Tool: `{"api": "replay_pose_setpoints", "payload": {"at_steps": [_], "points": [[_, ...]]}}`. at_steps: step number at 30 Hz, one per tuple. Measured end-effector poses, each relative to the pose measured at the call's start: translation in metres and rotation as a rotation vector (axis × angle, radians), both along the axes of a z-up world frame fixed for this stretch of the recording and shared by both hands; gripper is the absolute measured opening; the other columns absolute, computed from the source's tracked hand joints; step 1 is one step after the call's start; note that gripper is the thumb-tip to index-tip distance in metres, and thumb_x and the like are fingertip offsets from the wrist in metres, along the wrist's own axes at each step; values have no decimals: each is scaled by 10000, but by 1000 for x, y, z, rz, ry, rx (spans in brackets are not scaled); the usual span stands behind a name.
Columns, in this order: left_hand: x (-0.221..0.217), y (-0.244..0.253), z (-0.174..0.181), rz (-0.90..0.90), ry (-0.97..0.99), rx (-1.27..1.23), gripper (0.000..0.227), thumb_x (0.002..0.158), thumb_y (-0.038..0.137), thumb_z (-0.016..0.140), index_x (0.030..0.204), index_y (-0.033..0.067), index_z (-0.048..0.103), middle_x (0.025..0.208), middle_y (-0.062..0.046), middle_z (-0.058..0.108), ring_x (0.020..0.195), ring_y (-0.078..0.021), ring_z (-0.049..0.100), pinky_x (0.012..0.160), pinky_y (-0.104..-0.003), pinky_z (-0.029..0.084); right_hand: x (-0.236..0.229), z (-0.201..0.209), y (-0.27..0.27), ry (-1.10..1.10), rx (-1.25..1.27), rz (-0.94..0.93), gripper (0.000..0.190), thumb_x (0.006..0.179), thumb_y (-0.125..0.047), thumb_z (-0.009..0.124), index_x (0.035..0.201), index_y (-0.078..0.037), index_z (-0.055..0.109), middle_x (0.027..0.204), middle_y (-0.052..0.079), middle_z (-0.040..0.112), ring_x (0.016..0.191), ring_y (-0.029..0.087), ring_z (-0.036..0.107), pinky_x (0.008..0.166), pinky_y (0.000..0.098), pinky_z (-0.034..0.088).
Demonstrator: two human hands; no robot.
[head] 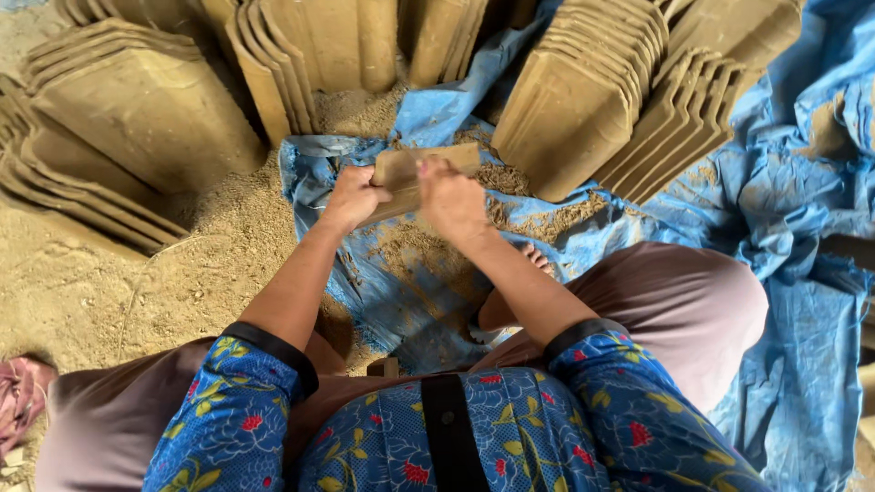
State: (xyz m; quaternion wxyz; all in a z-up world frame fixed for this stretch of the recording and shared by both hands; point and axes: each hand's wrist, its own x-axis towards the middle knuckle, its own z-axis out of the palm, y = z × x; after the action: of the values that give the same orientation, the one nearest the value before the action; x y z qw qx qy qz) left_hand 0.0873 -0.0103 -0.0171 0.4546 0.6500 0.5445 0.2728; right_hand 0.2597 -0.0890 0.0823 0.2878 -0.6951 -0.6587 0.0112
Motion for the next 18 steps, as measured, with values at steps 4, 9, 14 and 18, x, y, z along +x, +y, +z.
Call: {"api": "replay_pose_setpoints", "payload": {"at_steps": [4,9,14,18], "points": [[-5,2,-15,-11,26,7,142,620,184,669,743,117,686,649,-59,608,746,-207,626,686,-377,455,-7,-6,-2,-251,19,167,131,916,-171,445,970,-83,526,677,90,609,509,292,664,462,412,553],[-17,0,-7,3,20,-16,145,584,160,682,726,128,687,624,-30,590,699,-139,602,676,-323,468,13,-25,7,-320,-157,138,133,865,-78,426,981,-78,490,717,99,602,527,320,662,453,424,543],[-28,7,-9,14,-5,-50,144,562,171,712,705,179,696,634,9,623,723,-74,608,680,-270,468,0,2,1,-298,-130,202,110,894,-14,415,981,-39,478,818,192,645,556,340,683,486,455,552],[-38,1,9,22,-20,-44,186,567,158,708,742,98,695,657,-50,617,736,-132,605,703,-321,461,30,-25,14,-396,-293,112,140,873,-6,442,999,-49,489,816,168,660,611,330,690,521,435,556]]}}
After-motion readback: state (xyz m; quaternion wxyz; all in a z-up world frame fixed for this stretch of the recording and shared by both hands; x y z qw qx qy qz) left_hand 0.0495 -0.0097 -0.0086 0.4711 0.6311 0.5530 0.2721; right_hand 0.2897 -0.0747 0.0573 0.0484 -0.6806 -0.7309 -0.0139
